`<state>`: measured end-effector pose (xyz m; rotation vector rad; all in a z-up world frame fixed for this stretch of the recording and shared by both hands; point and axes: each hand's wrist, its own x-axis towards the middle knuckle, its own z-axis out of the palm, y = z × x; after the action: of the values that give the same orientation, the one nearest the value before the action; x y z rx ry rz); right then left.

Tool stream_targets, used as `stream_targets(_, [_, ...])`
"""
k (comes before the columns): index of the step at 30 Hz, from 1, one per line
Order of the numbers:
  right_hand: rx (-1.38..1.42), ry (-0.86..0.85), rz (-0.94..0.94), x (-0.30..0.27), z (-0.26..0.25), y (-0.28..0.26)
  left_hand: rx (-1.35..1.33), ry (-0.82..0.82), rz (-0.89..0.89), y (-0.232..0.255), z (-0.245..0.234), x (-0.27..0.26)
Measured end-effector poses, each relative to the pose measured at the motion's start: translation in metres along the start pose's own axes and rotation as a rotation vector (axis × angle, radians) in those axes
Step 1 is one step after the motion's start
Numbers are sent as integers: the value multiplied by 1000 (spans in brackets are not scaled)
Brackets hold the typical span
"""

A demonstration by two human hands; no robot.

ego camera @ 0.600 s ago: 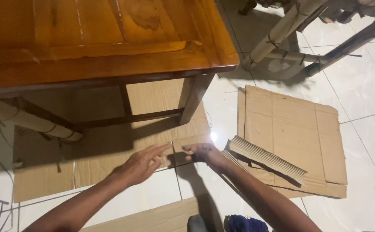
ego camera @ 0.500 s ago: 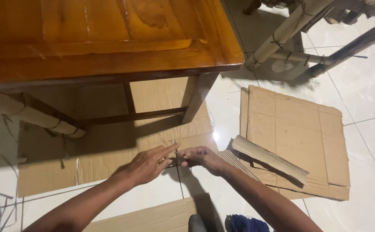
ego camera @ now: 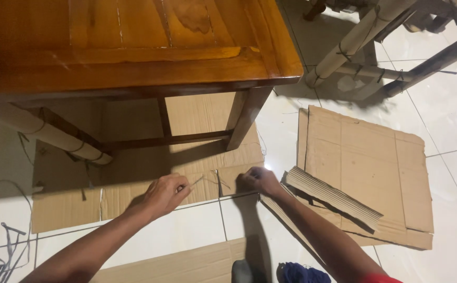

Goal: Wrapping wooden chair legs with cardboard and securing them with plastic strips.

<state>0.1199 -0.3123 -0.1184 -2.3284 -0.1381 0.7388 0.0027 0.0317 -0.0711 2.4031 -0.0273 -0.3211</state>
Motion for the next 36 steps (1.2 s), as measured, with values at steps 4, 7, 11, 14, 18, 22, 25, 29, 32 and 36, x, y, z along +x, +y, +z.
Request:
stream_targets(4, [-153, 198, 135, 53, -11, 56, 9, -41, 13, 21, -20, -17])
stream_targets(7, [-71, 353, 223, 74, -21, 74, -34, -73, -25, 40, -35, -27])
stream_targets(11, [38, 422, 256, 77, -18, 46, -64, -96, -31, 37, -36, -21])
stream_targets(14, [66, 447, 308, 69, -14, 19, -76, -99, -30, 34, -38, -19])
stream_targets(18, [86, 471, 345, 87, -8, 37, -62, -108, -48, 14, -25, -16])
stream_targets(22, [145, 452, 336, 86, -14, 40, -87, -106, -81, 5, -22, -15])
stream_targets(25, [187, 433, 314, 73, -12, 42, -68, -109, -110, 10, -27, -16])
stream_targets(29, [107, 397, 63, 39, 6, 28, -116, -34, -89, 32, -44, -24])
stream_targets(32, [-10, 181, -180, -2, 16, -14, -123, -14, -107, 40, -52, -31])
stream_targets(36, [-124, -311, -380, -53, 20, -78, -132, 13, -142, 51, -60, -40])
